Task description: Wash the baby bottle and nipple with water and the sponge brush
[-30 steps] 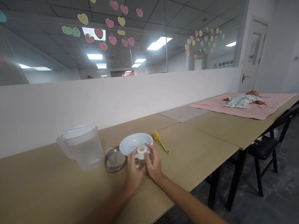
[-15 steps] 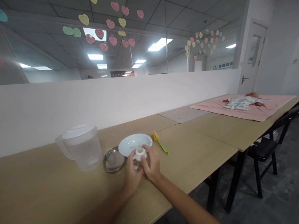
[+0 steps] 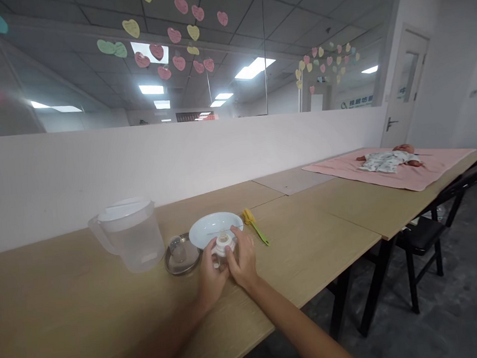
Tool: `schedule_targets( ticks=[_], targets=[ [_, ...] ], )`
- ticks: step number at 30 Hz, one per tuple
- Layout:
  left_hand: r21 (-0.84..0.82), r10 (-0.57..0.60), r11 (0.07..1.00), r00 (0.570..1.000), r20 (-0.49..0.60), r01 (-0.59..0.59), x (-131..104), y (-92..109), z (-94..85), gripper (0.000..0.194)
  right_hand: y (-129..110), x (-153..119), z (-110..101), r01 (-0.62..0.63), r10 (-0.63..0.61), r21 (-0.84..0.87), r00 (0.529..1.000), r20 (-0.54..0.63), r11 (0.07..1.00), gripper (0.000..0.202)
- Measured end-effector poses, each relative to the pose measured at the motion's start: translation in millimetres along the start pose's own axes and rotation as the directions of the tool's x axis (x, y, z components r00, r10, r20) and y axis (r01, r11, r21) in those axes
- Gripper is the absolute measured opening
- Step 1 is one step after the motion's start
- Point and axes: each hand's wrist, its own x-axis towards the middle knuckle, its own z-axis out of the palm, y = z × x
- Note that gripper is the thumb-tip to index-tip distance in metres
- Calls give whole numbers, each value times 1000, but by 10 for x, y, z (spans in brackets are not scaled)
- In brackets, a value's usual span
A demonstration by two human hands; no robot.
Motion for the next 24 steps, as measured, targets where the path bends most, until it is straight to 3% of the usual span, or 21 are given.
schedule_targets(
  ticks=[6, 13, 17, 24],
  targets=[
    [-25, -9, 1000, 1000, -5, 9, 1, 24, 1, 48, -48, 5, 10, 21, -20, -17, 998, 58, 1000, 39],
    [2, -14, 1000, 1000, -11, 14, -15, 10, 6, 59, -46, -5, 13, 3, -3, -16, 1000, -3, 1000, 31],
    [8, -24, 1000, 1000, -2, 24, -21, -3, 9, 60, 14, -19, 20, 3, -3, 3, 1000, -16, 1000, 37],
    [34, 7, 999, 999, 40, -8, -26, -1, -4, 62, 93, 20, 4, -75, 64, 91, 991, 117, 993, 50]
  ],
)
